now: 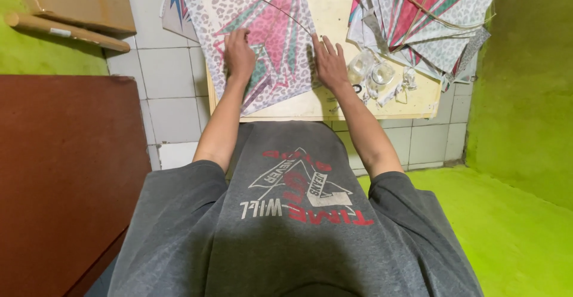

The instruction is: The person is seen assembling kites on a wooden table. They apply glue from a small plastic bottle to the edges of the kite's plastic/paper cover and then fold the edges over the bamboo frame, pressing them down to secure the bond.

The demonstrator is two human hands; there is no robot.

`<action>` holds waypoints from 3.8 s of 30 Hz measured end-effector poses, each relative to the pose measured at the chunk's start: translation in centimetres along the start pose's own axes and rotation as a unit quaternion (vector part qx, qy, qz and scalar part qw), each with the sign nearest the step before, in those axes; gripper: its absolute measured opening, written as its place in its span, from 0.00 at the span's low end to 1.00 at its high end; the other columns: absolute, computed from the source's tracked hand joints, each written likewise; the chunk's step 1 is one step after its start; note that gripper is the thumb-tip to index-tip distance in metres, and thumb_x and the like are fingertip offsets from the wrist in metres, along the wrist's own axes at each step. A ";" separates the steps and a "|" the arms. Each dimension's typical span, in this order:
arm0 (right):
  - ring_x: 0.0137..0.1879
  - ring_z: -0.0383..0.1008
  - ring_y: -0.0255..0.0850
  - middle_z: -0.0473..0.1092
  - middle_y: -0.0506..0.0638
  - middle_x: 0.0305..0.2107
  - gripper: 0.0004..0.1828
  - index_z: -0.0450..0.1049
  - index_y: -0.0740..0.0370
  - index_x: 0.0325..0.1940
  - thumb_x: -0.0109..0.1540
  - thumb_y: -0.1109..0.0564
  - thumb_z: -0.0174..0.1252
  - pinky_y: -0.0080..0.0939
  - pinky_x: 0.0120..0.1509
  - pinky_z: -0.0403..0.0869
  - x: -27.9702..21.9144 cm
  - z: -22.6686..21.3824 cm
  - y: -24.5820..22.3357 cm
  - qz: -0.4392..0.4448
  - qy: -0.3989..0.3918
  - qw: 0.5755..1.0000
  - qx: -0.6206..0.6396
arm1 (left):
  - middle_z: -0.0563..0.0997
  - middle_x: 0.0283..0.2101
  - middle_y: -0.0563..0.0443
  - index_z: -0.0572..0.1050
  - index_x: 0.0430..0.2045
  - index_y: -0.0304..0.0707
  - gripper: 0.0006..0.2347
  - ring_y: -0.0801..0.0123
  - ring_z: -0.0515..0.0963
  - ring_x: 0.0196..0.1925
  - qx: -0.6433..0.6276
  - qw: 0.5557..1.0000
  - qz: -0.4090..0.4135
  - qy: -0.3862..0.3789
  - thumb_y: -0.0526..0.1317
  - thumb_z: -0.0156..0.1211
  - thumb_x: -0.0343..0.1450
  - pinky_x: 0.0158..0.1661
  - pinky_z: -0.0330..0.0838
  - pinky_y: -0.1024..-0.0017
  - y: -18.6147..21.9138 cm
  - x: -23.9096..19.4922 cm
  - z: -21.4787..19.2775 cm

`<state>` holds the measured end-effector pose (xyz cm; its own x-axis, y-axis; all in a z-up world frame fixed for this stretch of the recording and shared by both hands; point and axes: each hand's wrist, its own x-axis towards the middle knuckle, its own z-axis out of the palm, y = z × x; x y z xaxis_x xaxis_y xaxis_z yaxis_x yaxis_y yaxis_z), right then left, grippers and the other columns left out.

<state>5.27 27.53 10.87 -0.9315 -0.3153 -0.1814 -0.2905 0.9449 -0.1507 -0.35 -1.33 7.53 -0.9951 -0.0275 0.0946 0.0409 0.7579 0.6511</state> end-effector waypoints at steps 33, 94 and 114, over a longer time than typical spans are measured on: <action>0.83 0.34 0.52 0.46 0.52 0.79 0.35 0.26 0.56 0.81 0.75 0.39 0.20 0.69 0.80 0.36 0.5 0.4 -2.4 0.061 -0.060 0.995 -0.045 | 0.67 0.64 0.43 0.68 0.62 0.38 0.26 0.51 0.66 0.56 0.297 0.933 0.133 -0.154 0.41 0.56 0.66 0.48 0.61 0.56 -2.0 -9.5 -1.3; 0.74 0.62 0.52 0.73 0.58 0.60 0.38 0.43 0.59 0.84 0.69 0.57 0.42 0.67 0.74 0.54 -4.7 0.9 -2.5 -0.009 0.040 0.997 -0.063 | 0.73 0.35 0.45 0.80 0.34 0.38 0.09 0.51 0.70 0.39 0.207 0.960 0.186 0.016 0.36 0.63 0.62 0.35 0.60 0.56 -3.2 -9.7 -1.5; 0.82 0.46 0.49 0.61 0.52 0.73 0.35 0.37 0.59 0.84 0.74 0.49 0.36 0.58 0.82 0.46 -8.2 1.8 -2.3 0.048 -0.011 0.993 0.105 | 0.73 0.30 0.52 0.75 0.29 0.43 0.09 0.57 0.72 0.39 0.213 0.962 0.164 0.044 0.32 0.67 0.59 0.39 0.61 0.57 -6.7 -5.8 0.7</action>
<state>14.02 27.76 10.97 -0.9470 -0.2285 -0.2259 -0.1464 0.9327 -0.3297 5.05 -5.83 2.08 -0.9227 0.2178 0.3182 0.2926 0.9329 0.2099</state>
